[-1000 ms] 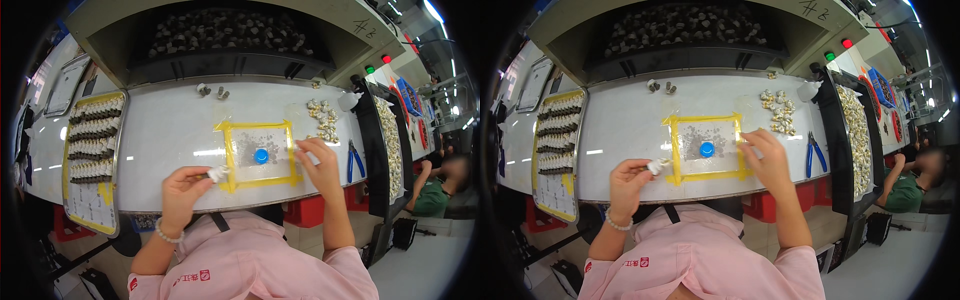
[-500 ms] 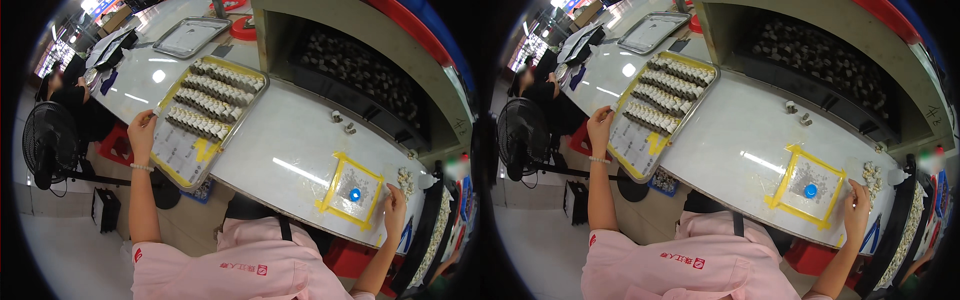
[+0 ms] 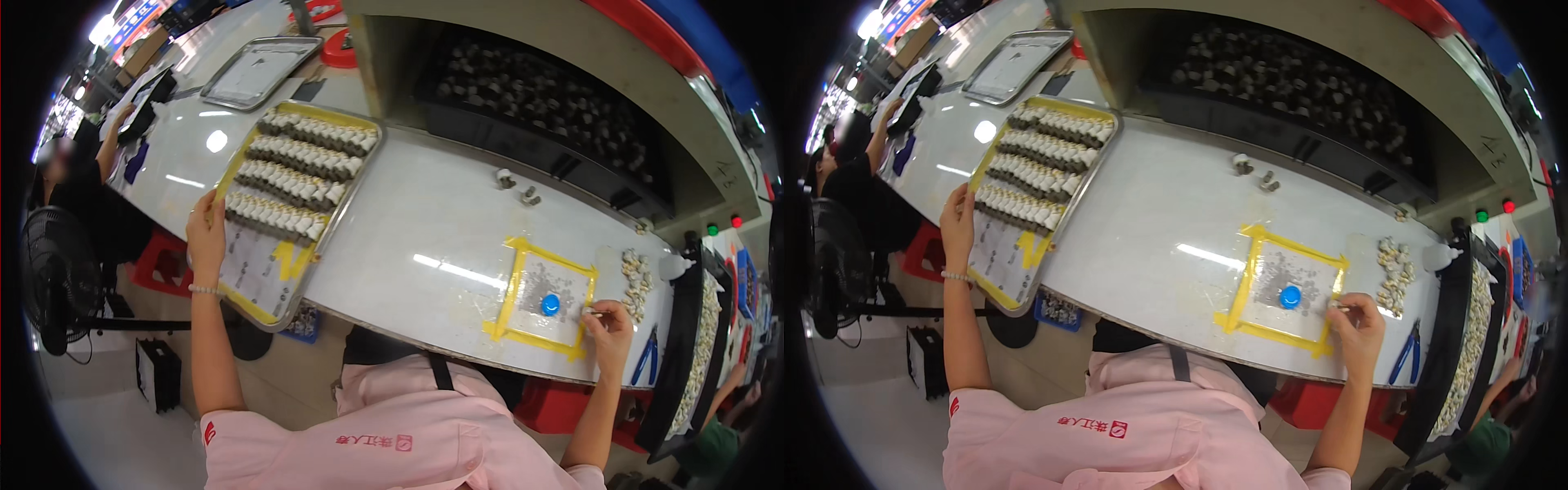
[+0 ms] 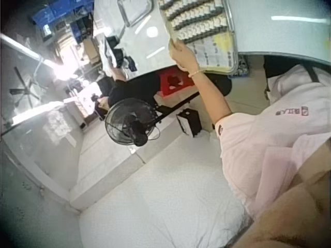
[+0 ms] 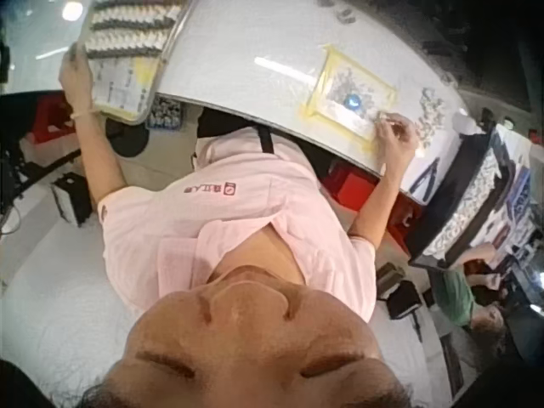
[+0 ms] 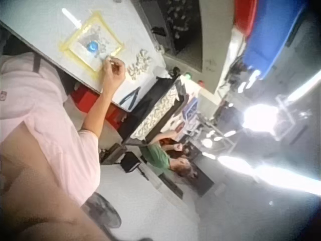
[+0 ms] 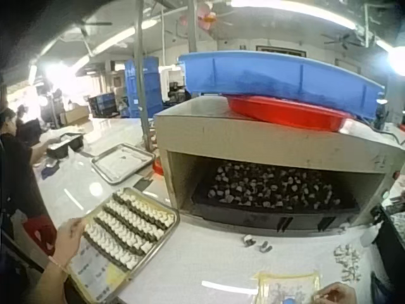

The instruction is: The person assembles small parts by dipping them in adhesive, joining the components together by hand, and arranging the assembled pieces in rows on a tray.

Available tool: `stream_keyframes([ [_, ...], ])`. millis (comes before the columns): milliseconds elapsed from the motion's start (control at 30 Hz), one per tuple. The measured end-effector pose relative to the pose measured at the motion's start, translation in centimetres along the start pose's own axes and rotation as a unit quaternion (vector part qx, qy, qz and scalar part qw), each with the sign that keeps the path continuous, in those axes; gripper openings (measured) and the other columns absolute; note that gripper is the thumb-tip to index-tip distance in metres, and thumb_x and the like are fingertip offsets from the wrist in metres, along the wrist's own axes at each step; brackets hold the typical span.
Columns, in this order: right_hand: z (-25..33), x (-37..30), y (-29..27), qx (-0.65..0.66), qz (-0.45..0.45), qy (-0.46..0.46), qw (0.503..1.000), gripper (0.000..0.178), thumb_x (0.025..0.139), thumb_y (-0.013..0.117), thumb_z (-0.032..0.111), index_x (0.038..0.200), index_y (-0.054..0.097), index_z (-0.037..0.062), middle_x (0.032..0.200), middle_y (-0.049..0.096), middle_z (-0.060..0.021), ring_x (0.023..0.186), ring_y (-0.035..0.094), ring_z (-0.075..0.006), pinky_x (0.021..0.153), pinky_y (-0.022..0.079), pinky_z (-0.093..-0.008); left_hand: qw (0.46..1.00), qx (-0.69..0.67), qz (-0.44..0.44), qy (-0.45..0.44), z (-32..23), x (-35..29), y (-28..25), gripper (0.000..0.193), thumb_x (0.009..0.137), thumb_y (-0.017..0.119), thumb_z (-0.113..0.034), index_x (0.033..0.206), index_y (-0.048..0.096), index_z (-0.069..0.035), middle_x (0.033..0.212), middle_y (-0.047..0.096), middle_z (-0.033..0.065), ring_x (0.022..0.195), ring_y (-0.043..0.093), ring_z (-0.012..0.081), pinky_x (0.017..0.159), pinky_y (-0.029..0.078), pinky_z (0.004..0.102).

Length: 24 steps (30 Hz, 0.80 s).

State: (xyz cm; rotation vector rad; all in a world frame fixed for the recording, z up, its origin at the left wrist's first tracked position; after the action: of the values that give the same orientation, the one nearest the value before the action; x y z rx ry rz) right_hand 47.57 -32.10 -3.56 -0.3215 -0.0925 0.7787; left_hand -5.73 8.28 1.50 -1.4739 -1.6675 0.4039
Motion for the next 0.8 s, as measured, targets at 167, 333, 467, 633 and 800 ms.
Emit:
stream_keyframes([
  [167, 1.2, -0.3, 0.1, -0.144, -0.014, -0.073, 0.987, 0.020, 0.069, 0.073, -0.004, 0.085, 0.061, 0.0002, 0.086, 0.060, -0.0033, 0.072, 0.054, -0.0111, 0.064, 0.045, -0.0231, 0.968, -0.137, 0.144, 0.156, -15.8, -3.5, 5.7, 0.028, 0.080, 0.066, -0.007, 0.107, 0.062, 0.000, 0.100, 0.064, 0.0099, 0.086, 0.060, 0.0183, 0.073, 0.048, 0.0291],
  [333, 3.7, -0.8, 0.1, -0.267, -0.019, -0.160, 0.950, 0.024, 0.070, 0.075, 0.004, 0.093, 0.069, -0.0001, 0.090, 0.061, -0.0101, 0.075, 0.059, -0.0212, 0.063, 0.048, -0.0280, 0.867, -0.135, 0.253, 0.408, -28.1, -8.6, 15.5, 0.033, 0.078, 0.066, -0.009, 0.109, 0.060, 0.001, 0.108, 0.060, 0.0158, 0.093, 0.060, 0.0307, 0.079, 0.049, 0.0337],
  [467, 3.9, -1.3, -0.3, -0.297, -0.022, -0.176, 0.938, 0.024, 0.072, 0.073, 0.004, 0.096, 0.068, 0.0001, 0.089, 0.061, -0.0098, 0.076, 0.059, -0.0208, 0.062, 0.048, -0.0283, 0.877, -0.107, 0.290, 0.369, -32.6, -9.2, 21.4, 0.034, 0.079, 0.065, -0.011, 0.110, 0.058, 0.002, 0.104, 0.057, 0.0169, 0.093, 0.058, 0.0332, 0.079, 0.049, 0.0379],
  [633, 3.9, -1.3, 0.1, -0.280, 0.001, -0.165, 0.946, 0.023, 0.075, 0.070, 0.004, 0.098, 0.067, 0.0000, 0.088, 0.061, -0.0109, 0.074, 0.060, -0.0230, 0.062, 0.049, -0.0306, 0.877, -0.022, 0.284, 0.386, -33.3, -9.2, 26.0, 0.031, 0.080, 0.064, -0.012, 0.108, 0.058, 0.002, 0.095, 0.056, 0.0188, 0.089, 0.058, 0.0327, 0.077, 0.049, 0.0391],
  [800, 5.3, -0.8, 1.1, -0.277, 0.019, -0.209, 0.938, 0.020, 0.076, 0.069, 0.004, 0.096, 0.068, 0.0011, 0.088, 0.062, -0.0115, 0.073, 0.060, -0.0252, 0.063, 0.050, -0.0324, 0.873, -0.085, 0.372, 0.303, -32.3, -9.3, 23.2, 0.023, 0.085, 0.057, -0.007, 0.107, 0.059, 0.002, 0.089, 0.062, 0.0172, 0.076, 0.063, 0.0250, 0.070, 0.052, 0.0331],
])
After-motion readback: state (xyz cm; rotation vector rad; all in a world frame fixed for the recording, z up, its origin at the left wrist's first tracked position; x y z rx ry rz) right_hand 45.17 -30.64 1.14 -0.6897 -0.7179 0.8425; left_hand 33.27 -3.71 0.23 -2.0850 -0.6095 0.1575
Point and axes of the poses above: each hand's wrist, its own x-axis towards the middle knuckle, its own y-axis out of the palm, z = x × y, the point moved 7 cm from there along x, towards the middle knuckle
